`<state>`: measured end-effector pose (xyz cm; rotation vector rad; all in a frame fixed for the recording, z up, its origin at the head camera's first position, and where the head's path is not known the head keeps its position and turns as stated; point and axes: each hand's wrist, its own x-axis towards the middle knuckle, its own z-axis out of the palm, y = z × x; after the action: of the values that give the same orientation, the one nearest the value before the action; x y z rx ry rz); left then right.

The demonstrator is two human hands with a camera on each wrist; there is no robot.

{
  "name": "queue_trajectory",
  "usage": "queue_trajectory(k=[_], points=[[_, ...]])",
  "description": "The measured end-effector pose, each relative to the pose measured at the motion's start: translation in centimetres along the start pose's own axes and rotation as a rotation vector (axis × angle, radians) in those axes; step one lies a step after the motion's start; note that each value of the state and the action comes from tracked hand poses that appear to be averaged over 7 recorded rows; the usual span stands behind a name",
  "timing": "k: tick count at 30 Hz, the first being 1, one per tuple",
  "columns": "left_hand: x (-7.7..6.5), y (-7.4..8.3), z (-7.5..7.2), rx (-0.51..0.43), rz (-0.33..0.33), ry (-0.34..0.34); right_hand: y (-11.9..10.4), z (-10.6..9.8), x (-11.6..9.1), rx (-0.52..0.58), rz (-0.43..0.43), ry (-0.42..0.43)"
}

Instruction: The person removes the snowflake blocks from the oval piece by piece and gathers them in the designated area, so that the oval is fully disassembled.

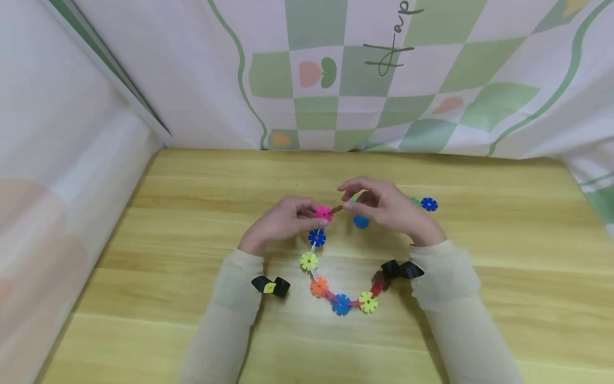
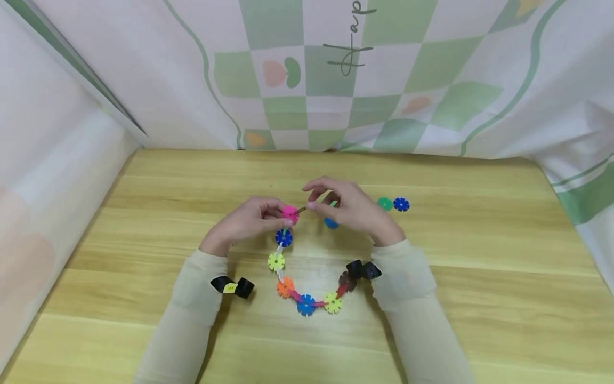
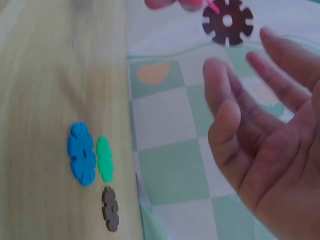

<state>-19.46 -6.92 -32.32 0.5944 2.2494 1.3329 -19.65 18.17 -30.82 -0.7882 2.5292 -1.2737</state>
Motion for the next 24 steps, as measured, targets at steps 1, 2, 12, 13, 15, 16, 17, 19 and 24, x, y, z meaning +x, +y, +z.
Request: queue_trajectory(k=[1,2,12,13,15,16,17,19,24], points=[[0.0,0.0,0.0,-0.001,0.001,-0.002,-0.2,0.1,0.0,0.005,-0.023,-0.011],[0.0,0.0,0.0,-0.002,0.003,-0.003,-0.4,0.3,0.1,0.004,-0.042,-0.023],[0.1,-0.3,0.2,0.007,0.033,-0.029,-0.7,1.5,0.2,-0.125,-0.185,-0.080],[0.1,-0.3,0.2,0.012,0.037,-0.029,-0.7,1.6,0.3,-0.137,-0.200,-0.078],[0.1,-0.3,0.3,0.019,0.045,-0.031,-0.7,1.7,0.3,-0.149,-0.226,-0.072],[0.1,-0.3,0.3,0.020,0.051,-0.034,-0.7,1.7,0.4,-0.148,-0.232,-0.072],[0.2,-0.3,0.3,0.021,0.054,-0.038,-0.7,1.8,0.4,-0.142,-0.235,-0.072],[0.2,-0.3,0.3,0.005,0.061,-0.056,-0.6,1.8,0.4,-0.126,-0.223,-0.071],[0.2,-0.1,0.3,-0.033,0.047,-0.095,-0.7,1.7,0.4,-0.119,-0.206,-0.052]])
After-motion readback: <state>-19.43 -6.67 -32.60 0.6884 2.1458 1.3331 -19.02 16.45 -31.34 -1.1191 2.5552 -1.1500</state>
